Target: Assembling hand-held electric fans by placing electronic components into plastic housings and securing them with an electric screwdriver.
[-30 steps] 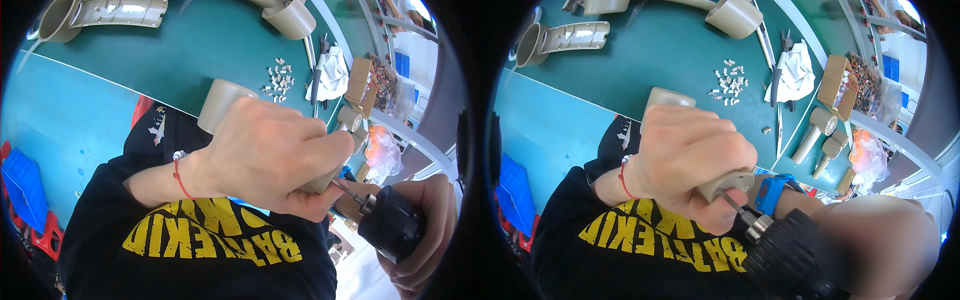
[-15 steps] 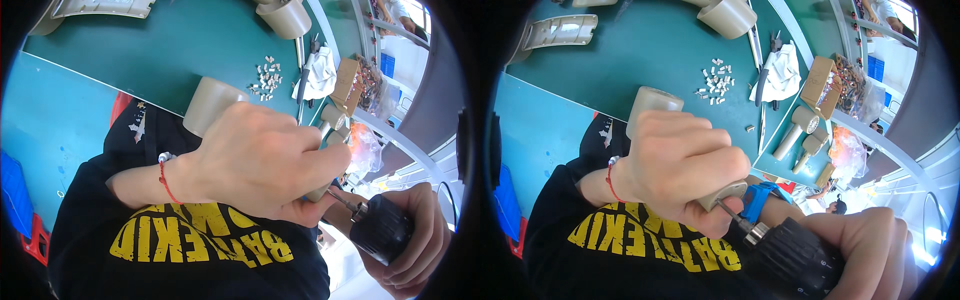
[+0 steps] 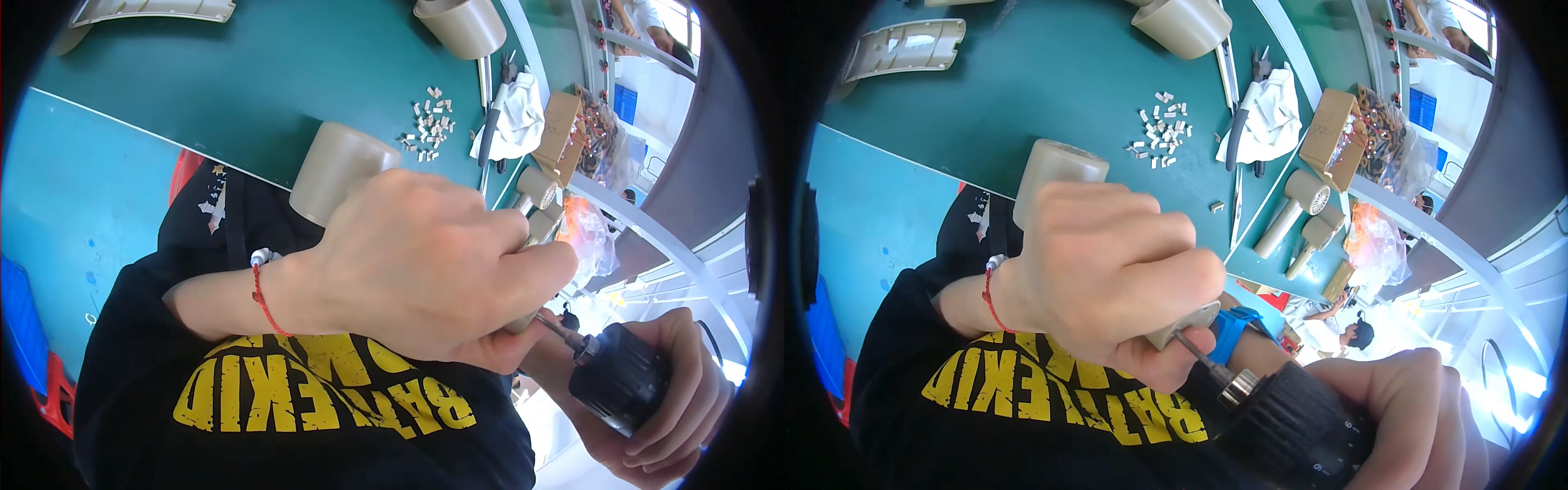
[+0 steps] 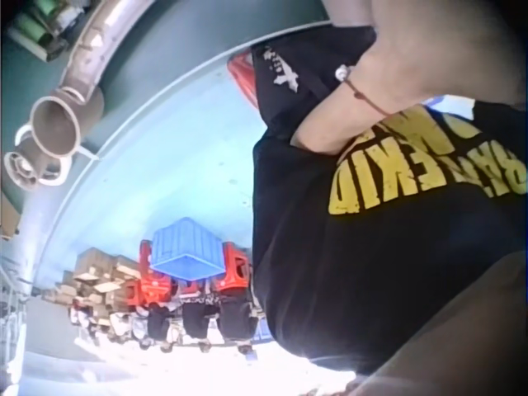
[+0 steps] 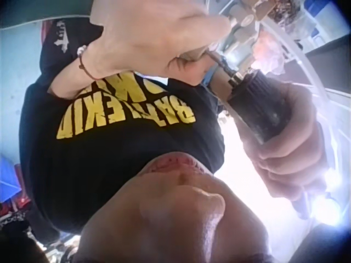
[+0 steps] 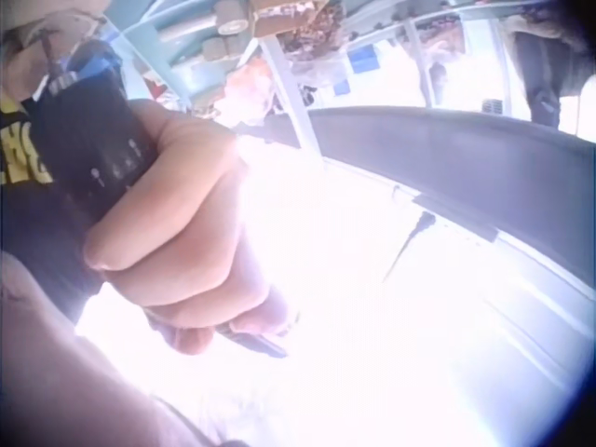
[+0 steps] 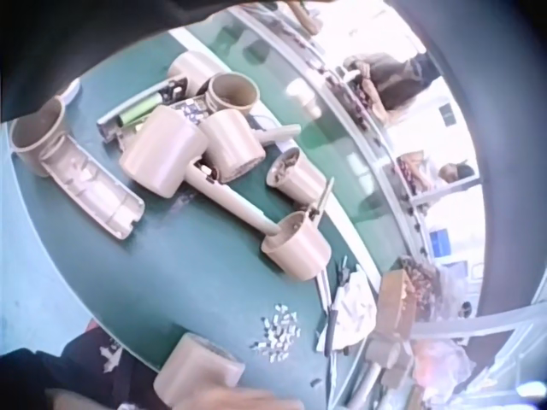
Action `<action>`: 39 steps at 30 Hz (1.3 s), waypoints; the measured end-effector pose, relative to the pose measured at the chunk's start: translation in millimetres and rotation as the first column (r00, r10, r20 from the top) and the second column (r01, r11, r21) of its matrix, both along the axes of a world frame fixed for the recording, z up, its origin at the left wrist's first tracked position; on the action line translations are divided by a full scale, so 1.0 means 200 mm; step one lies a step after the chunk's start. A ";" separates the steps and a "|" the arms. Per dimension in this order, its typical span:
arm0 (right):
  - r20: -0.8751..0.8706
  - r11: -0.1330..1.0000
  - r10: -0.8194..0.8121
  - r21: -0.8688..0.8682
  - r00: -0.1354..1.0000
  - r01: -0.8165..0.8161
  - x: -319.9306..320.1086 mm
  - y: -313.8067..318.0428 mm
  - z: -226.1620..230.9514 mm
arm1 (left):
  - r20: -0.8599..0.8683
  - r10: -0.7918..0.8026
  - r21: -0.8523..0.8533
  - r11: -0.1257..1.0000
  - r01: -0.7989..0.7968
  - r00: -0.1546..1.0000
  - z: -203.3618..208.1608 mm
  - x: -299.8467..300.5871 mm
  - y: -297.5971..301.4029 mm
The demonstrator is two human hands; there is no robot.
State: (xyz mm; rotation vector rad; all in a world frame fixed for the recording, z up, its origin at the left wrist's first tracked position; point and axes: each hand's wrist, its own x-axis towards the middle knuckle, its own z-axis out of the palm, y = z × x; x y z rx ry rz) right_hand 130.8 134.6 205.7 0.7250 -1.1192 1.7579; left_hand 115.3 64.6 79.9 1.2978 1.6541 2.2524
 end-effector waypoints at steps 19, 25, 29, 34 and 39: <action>0.392 0.993 0.087 0.040 0.916 -0.112 0.04 -0.04 0.02 | -0.089 0.062 -0.030 0.997 -0.064 0.994 0.00 0.00 -0.01; 0.621 0.987 0.059 0.081 0.782 -0.139 0.28 0.32 0.26 | -0.030 -0.223 -0.087 0.972 0.220 0.974 -0.02 -0.10 -0.05; 0.342 0.971 -0.236 0.123 0.910 0.206 0.37 0.39 0.03 | 0.370 -0.543 0.149 0.836 0.529 0.754 -0.03 -0.20 -0.01; 0.688 0.665 -0.664 0.362 0.294 0.653 0.44 0.75 -0.38 | 0.680 -0.597 0.352 0.776 0.524 0.427 -0.07 -0.35 0.04; 0.802 0.691 -0.583 0.404 0.131 0.599 0.52 0.90 -0.60 | 0.659 -0.744 0.683 0.528 0.504 -0.114 -0.04 -0.38 0.03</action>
